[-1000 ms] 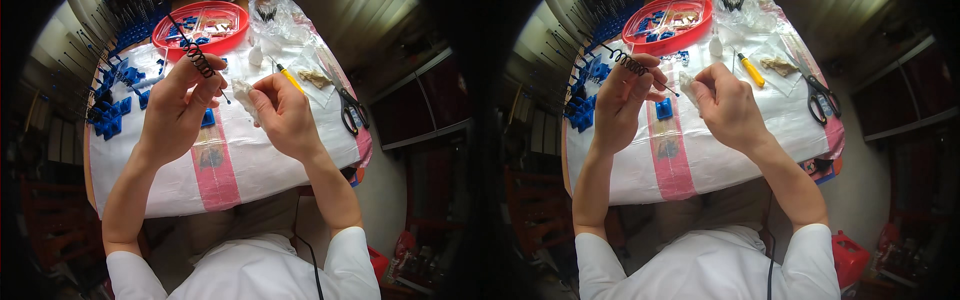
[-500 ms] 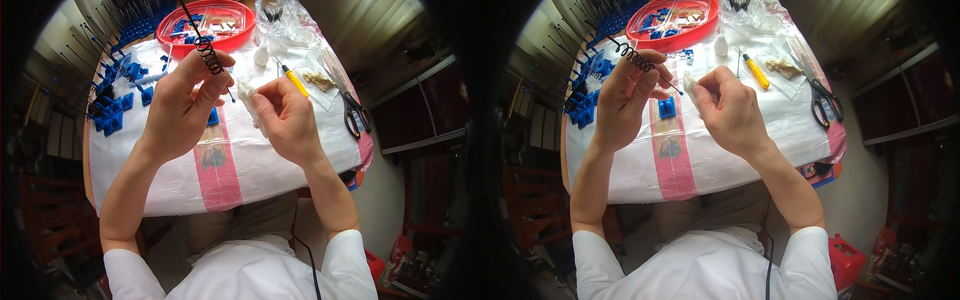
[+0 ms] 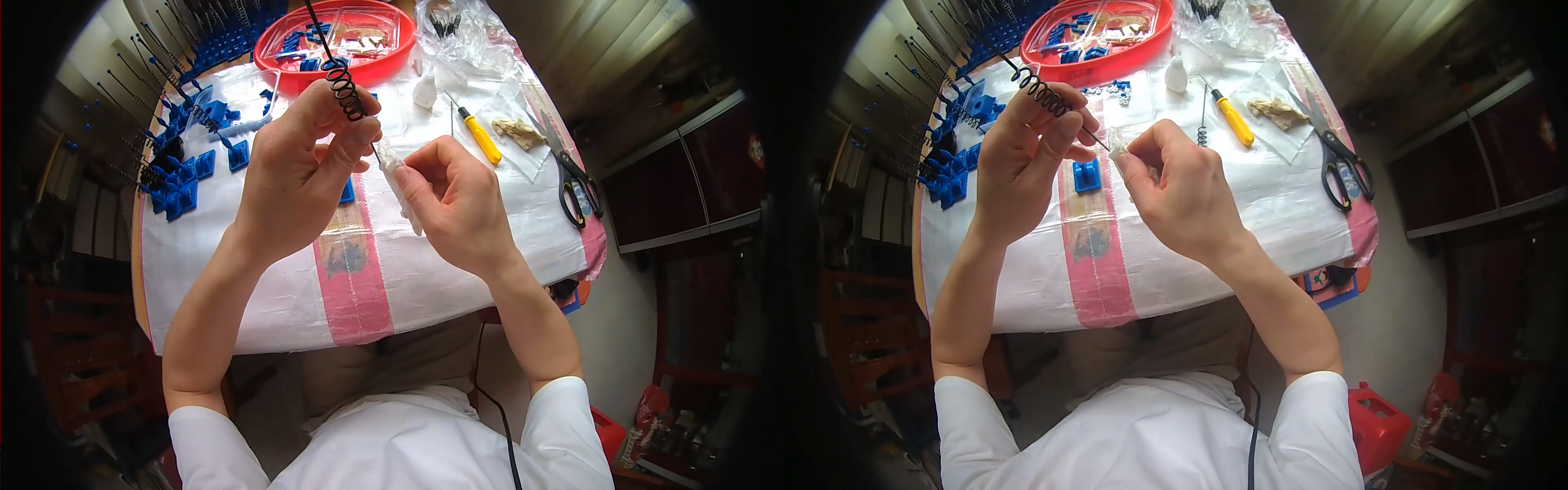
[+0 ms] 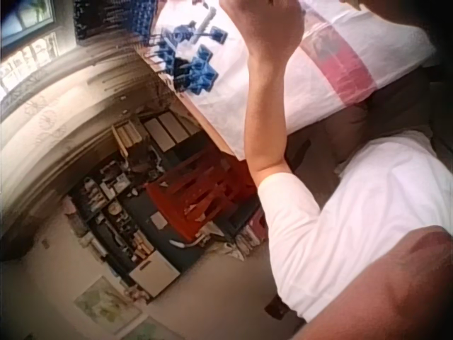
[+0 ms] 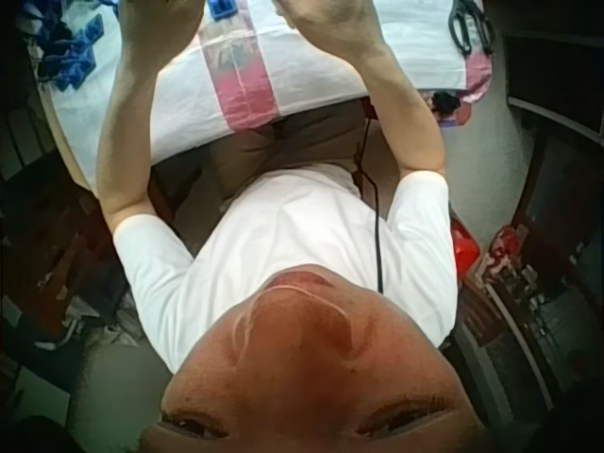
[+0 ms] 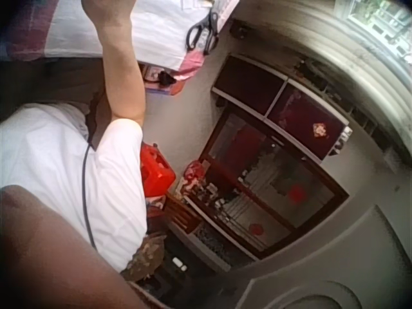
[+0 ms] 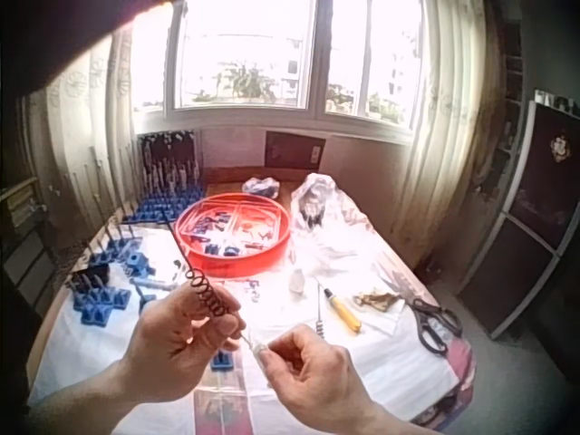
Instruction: Manually assembling wire spring antennas by attaching components and sliding a spring onto a rod.
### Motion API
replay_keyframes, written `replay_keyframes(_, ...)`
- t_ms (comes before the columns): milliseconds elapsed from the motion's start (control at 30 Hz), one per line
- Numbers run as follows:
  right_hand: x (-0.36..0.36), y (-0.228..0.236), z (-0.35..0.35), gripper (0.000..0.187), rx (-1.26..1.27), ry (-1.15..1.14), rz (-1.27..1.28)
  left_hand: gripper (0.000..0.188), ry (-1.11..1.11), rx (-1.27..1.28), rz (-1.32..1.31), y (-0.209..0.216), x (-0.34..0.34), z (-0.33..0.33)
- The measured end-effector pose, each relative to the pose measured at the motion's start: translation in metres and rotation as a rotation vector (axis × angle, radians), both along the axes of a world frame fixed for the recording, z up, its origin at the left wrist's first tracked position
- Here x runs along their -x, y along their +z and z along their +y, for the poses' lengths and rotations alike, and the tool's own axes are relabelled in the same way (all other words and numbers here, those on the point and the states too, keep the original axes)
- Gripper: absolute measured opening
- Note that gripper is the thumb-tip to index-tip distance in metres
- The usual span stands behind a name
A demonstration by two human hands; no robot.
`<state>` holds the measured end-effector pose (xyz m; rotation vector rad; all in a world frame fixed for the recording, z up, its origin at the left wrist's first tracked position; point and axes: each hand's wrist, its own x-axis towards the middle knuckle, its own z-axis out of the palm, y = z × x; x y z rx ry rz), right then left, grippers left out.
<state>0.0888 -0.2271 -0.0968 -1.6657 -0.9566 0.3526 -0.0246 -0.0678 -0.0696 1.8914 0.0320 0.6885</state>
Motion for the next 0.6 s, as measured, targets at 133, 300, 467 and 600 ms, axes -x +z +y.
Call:
replay_keyframes(133,0.0000,0.0056,-0.0020,0.020,-0.015,-0.043,0.056,0.022,-0.004,-0.007,0.001,0.0002,0.0024,0.0021)
replay_keyframes(300,-0.0008,-0.0026,0.0015,0.019,-0.016,-0.004,0.057,0.024,-0.015,-0.021,-0.001,0.0018,0.0026,0.0021)
replay_keyframes(467,-0.0043,0.0030,-0.0023,0.017,-0.081,-0.019,0.175,0.025,0.006,-0.064,-0.048,0.0000,0.0031,0.0043)
replay_keyframes(600,-0.0091,0.0039,-0.0049,0.016,-0.111,-0.011,0.226,0.023,0.041,-0.114,-0.155,-0.0032,-0.0016,0.0049)
